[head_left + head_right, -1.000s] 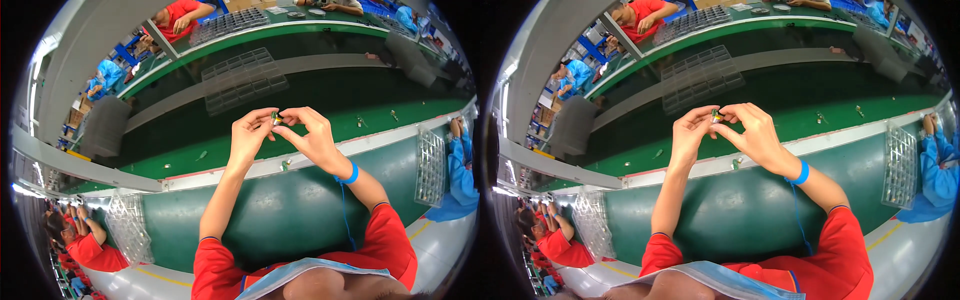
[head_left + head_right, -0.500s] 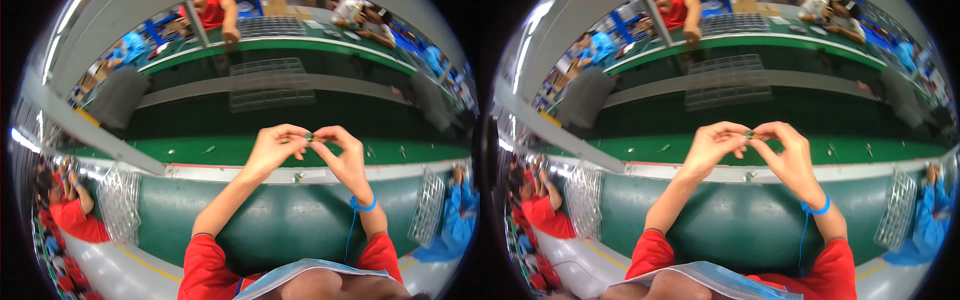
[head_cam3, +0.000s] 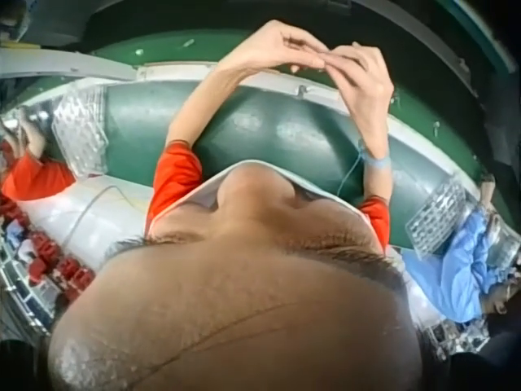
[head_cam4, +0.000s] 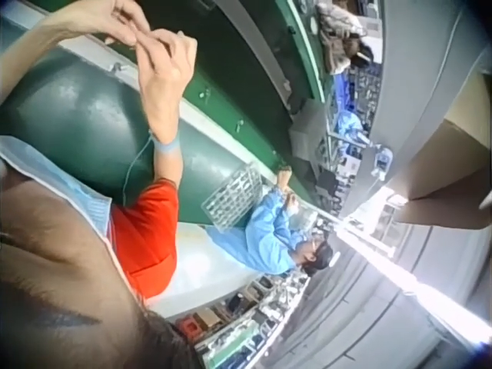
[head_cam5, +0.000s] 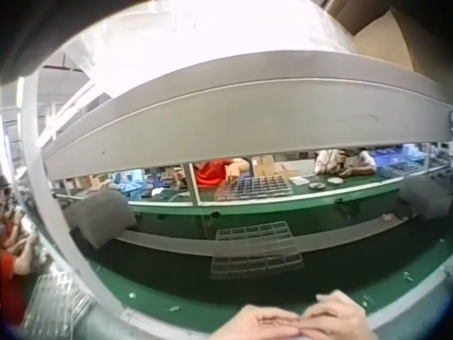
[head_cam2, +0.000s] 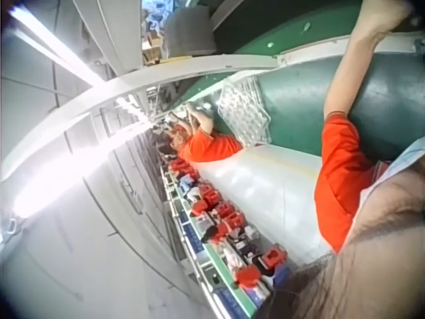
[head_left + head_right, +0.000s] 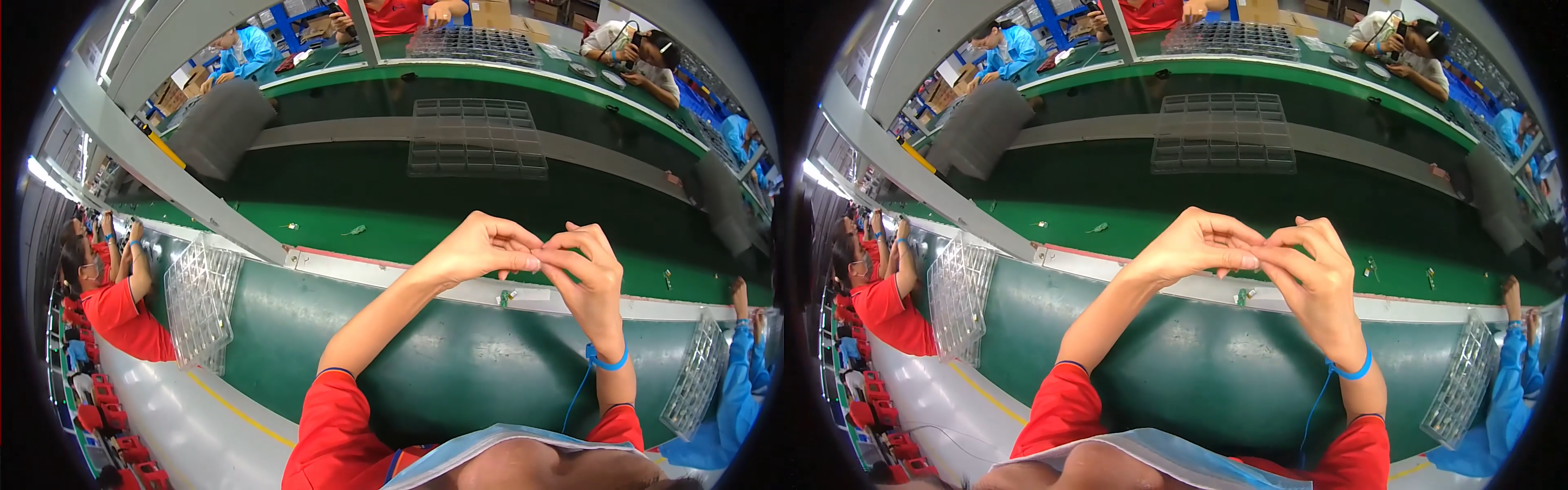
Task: The person assembles small electronic components by hand on a factory production line, connecting plastic connectors to the electronic components.
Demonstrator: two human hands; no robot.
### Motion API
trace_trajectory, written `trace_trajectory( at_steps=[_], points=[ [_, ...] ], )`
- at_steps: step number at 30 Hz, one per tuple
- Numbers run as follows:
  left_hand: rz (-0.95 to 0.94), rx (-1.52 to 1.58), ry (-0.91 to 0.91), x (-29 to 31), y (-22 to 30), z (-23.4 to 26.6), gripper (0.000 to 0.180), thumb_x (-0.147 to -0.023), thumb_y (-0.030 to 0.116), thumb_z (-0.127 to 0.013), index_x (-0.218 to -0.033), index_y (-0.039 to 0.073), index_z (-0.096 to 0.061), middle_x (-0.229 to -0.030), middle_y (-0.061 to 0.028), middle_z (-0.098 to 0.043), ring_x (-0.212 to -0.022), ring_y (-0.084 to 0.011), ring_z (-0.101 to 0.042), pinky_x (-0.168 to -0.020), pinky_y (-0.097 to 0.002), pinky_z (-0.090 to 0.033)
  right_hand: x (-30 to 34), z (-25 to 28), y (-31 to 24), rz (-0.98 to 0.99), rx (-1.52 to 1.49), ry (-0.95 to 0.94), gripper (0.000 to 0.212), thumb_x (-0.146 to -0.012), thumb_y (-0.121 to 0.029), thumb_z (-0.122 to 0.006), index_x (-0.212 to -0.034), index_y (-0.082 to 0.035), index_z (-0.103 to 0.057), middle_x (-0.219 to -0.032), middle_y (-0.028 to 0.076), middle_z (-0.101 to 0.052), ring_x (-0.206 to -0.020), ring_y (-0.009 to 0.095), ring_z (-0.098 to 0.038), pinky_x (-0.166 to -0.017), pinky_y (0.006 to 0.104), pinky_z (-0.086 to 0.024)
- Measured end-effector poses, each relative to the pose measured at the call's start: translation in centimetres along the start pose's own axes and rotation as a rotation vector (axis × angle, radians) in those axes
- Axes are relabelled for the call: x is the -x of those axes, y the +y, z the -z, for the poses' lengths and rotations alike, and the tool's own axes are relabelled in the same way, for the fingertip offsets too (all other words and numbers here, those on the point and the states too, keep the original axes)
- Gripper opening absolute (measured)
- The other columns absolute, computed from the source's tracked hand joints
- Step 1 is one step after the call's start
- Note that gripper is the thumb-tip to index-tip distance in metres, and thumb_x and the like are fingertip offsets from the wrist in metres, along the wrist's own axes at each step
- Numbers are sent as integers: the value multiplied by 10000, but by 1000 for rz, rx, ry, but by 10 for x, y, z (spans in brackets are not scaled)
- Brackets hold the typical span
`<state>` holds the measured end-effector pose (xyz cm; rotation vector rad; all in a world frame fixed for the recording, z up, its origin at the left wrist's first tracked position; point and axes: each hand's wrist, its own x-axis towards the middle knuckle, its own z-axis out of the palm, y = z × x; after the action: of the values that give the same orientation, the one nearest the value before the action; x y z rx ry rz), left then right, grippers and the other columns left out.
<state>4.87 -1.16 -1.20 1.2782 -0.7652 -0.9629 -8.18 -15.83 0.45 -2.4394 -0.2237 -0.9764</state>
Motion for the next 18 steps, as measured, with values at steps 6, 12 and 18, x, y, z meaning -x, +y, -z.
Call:
trace_trajectory(
  at_steps=[6, 12, 18],
  points=[
    [66, 72, -214, 2, -2, 12, 258, -788, 59, -752, -1019, -37, -688, -825, -102, -693, -645, -90, -595, -552, -225, -469, 4, 8, 3, -188, -310, -98, 170, -644, 6, -786, -793, -36, -715, -838, 48, -655, -822, 195, -588, -827, 387, -526],
    [46, 77, -58, -2, -2, -1, 168, -819, 54, -702, -960, -36, -692, -834, -108, -697, -657, -111, -611, -548, -232, -468, 2, 11, 14, -333, -329, 22, 91, -732, 26, -724, -808, 18, -675, -870, 89, -665, -820, 176, -615, -758, 294, -507],
    [-22, 73, 229, -12, -15, 6, 151, -842, 36, -667, -982, -16, -687, -930, -80, -678, -781, -104, -609, -606, -222, -460, 2, -6, 16, -444, -200, 76, 150, -779, -26, -732, -918, 10, -688, -849, 82, -677, -783, 135, -645, -713, 252, -504]
  ],
)
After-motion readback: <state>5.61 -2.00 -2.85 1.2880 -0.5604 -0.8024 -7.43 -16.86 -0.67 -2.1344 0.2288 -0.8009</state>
